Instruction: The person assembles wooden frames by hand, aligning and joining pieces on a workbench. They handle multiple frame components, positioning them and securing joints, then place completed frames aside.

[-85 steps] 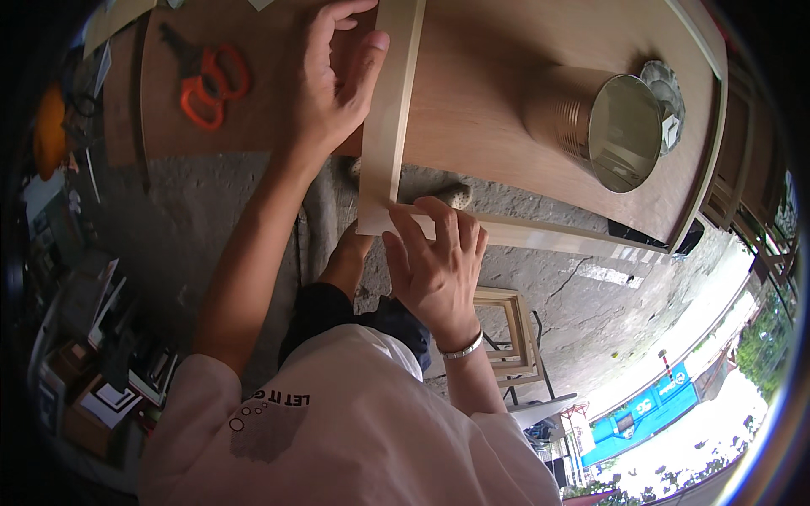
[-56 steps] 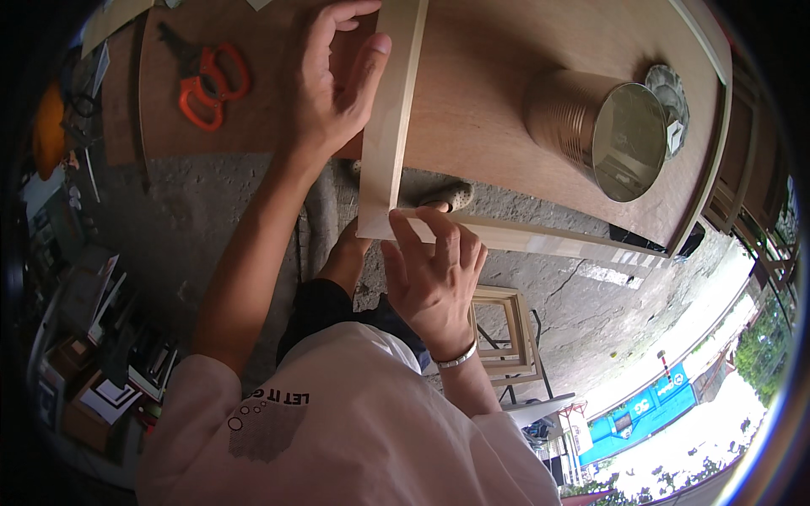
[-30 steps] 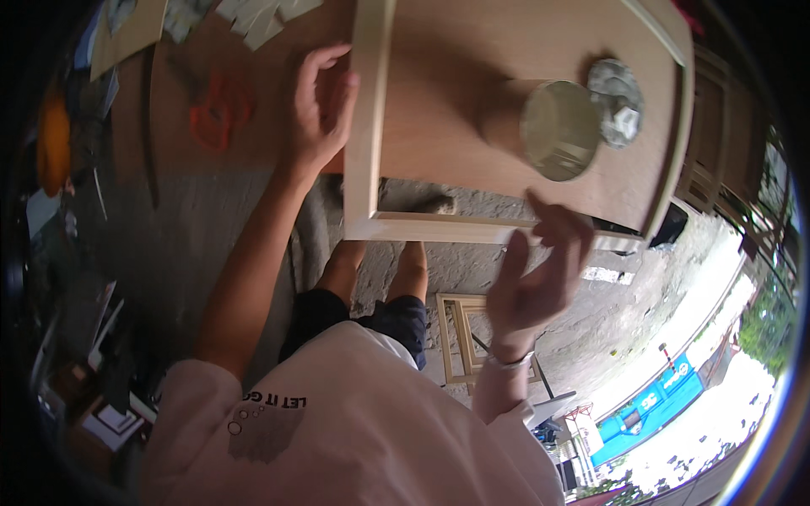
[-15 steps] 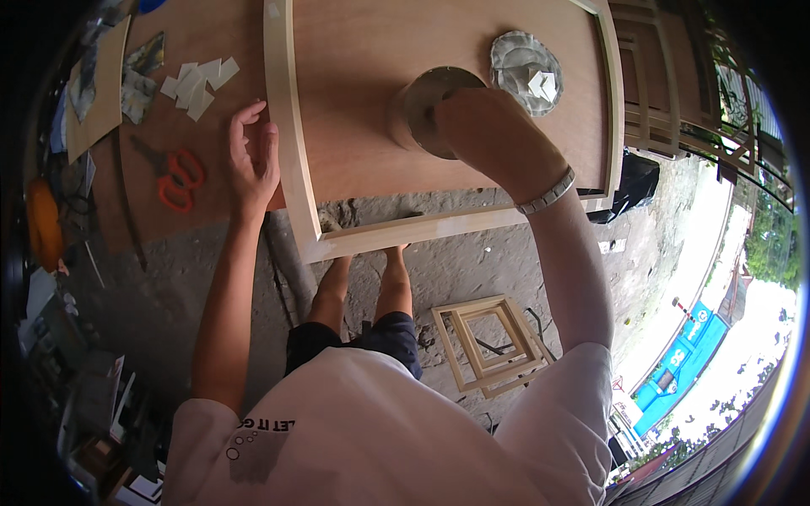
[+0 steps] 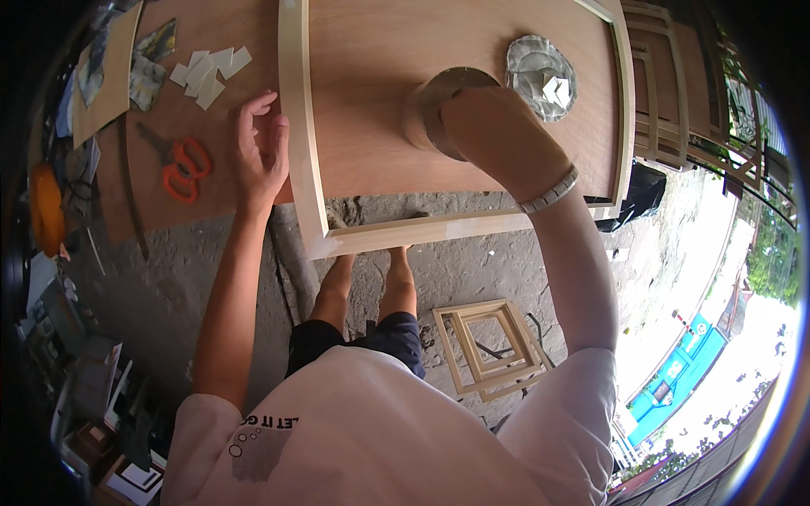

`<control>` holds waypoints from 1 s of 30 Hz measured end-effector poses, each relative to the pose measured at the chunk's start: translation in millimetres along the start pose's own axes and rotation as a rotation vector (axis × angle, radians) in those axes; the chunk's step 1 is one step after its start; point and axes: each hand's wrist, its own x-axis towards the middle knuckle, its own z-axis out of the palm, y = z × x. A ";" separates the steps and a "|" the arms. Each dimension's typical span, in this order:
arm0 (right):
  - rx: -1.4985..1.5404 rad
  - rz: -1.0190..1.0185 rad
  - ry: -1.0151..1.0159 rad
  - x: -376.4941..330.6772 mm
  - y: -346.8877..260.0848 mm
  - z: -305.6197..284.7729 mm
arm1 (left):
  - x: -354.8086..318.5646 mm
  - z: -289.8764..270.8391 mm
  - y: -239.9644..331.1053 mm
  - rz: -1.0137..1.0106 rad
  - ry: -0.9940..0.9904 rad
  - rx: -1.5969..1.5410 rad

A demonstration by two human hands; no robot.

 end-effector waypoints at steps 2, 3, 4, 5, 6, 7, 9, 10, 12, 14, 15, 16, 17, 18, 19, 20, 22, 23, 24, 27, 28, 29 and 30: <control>-0.002 0.001 -0.008 -0.7 1.5 0.9 | -0.2 0.1 0.3 0.012 0.008 0.004; -0.002 0.000 -0.014 -0.1 2.2 1.6 | 0.4 -0.2 0.9 0.022 0.012 0.006; -0.003 0.004 -0.019 -0.9 2.5 2.0 | 0.7 -0.4 1.1 0.032 0.016 0.008; -0.006 0.006 -0.028 -0.8 3.9 1.9 | 0.8 -0.5 0.4 0.032 0.013 0.017; -0.007 0.005 -0.040 -0.9 4.4 1.4 | 0.6 -0.6 0.5 0.031 0.010 0.024; -0.006 0.010 -0.057 -1.4 5.4 0.6 | 0.2 -0.8 0.6 0.029 0.007 0.030; -0.011 0.024 -0.107 -2.6 7.1 -0.6 | 0.4 -1.4 1.5 0.021 0.006 0.016; -0.011 0.031 -0.146 -2.1 10.0 -1.4 | 0.6 -2.0 1.8 0.017 0.005 0.011; -0.011 0.054 -0.228 -3.0 15.4 -4.9 | 0.3 -1.6 1.2 0.019 0.005 0.011; -0.010 0.067 -0.286 -2.9 19.1 -8.4 | 0.4 -0.6 0.2 0.025 0.006 0.003; -0.031 0.062 -0.302 -2.0 19.6 -8.7 | 0.7 0.0 -0.4 0.030 0.008 -0.004; -0.068 0.045 -0.317 -1.2 21.4 -8.9 | 0.7 0.6 -0.9 0.035 0.009 -0.010; -0.089 0.051 -0.338 -0.3 21.9 -7.5 | 0.3 1.2 -1.1 0.033 0.009 -0.006; -0.109 0.056 -0.355 1.4 20.4 -4.1 | 0.2 0.5 -0.8 0.034 0.010 0.001; -0.129 0.061 -0.373 3.4 18.0 -1.9 | 0.1 -0.1 -0.4 0.034 0.011 0.009; -0.174 0.028 -0.390 6.7 13.9 -1.9 | 0.0 -0.8 0.1 0.037 0.013 0.009; -0.263 -0.031 -0.433 11.6 7.0 -2.8 | 0.8 0.0 1.4 0.042 0.010 0.001; -0.263 -0.066 -0.366 10.2 8.4 -1.0 | 1.1 0.7 1.2 0.040 0.011 -0.009; -0.265 -0.105 -0.299 8.7 11.1 2.8 | 0.9 0.8 1.1 0.036 0.014 -0.016; -0.175 -0.100 -0.182 2.5 17.2 15.2 | 1.0 -0.1 1.5 0.037 0.017 -0.013; -0.129 -0.079 -0.158 0.4 18.4 19.6 | 1.4 -0.9 2.2 0.039 0.017 -0.008; -0.084 -0.058 -0.134 -1.2 19.1 23.1 | 1.6 -1.3 3.2 0.032 0.013 0.002; -0.068 -0.049 -0.120 -3.4 21.7 24.6 | 1.6 -1.4 4.7 0.026 0.009 0.011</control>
